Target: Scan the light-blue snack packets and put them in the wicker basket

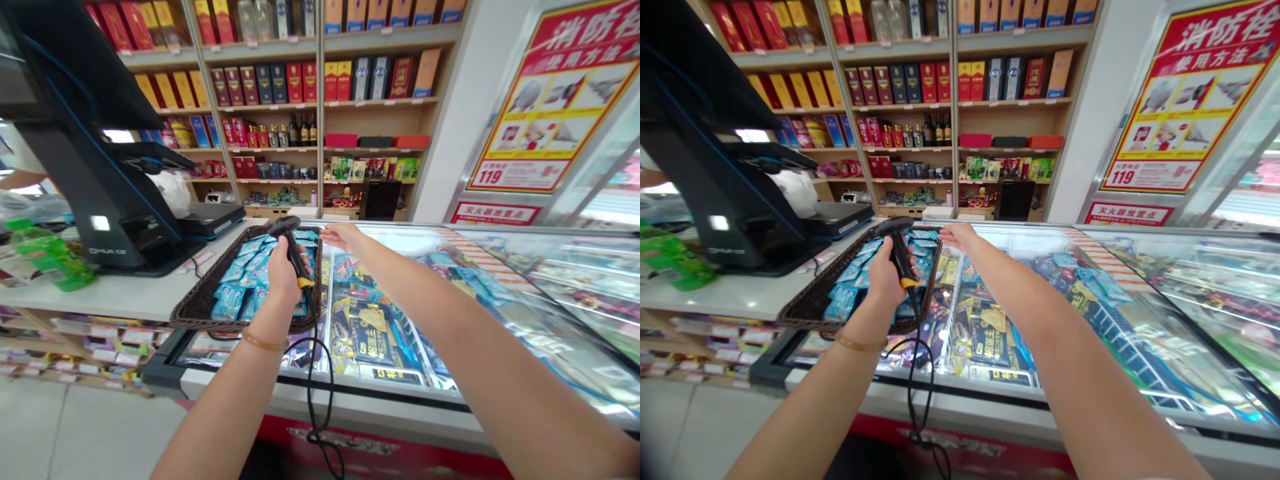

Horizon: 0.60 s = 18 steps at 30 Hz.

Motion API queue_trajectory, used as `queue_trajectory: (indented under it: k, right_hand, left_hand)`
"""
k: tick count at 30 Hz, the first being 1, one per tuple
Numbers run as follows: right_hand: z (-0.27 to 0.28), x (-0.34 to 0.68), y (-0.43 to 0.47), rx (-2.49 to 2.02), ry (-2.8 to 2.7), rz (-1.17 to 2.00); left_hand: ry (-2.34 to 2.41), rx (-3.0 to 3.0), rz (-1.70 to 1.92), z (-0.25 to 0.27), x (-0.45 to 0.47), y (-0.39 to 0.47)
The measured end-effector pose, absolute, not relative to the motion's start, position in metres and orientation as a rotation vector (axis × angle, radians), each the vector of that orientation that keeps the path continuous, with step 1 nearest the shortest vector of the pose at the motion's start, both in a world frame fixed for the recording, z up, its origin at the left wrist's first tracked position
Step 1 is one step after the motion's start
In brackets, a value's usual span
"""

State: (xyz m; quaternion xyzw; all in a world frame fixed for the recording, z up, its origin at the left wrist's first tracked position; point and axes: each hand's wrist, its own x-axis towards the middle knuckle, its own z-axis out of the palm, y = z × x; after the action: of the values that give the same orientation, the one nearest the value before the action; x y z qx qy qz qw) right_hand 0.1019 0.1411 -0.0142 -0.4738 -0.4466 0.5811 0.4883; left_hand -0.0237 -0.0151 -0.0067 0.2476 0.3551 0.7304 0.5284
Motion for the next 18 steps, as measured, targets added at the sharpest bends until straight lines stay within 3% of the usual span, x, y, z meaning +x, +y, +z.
queue_trajectory:
  k: [8,18]
  right_hand:
    - [-0.059,0.241,0.116,-1.407,-1.144,0.933]
    - [-0.109,0.403,0.068,-1.923,-1.072,0.167]
  left_hand:
    - [0.790,0.676,1.545,-0.021,0.071,-0.014]
    - [0.715,0.865,1.376,-0.081,0.144,-0.004]
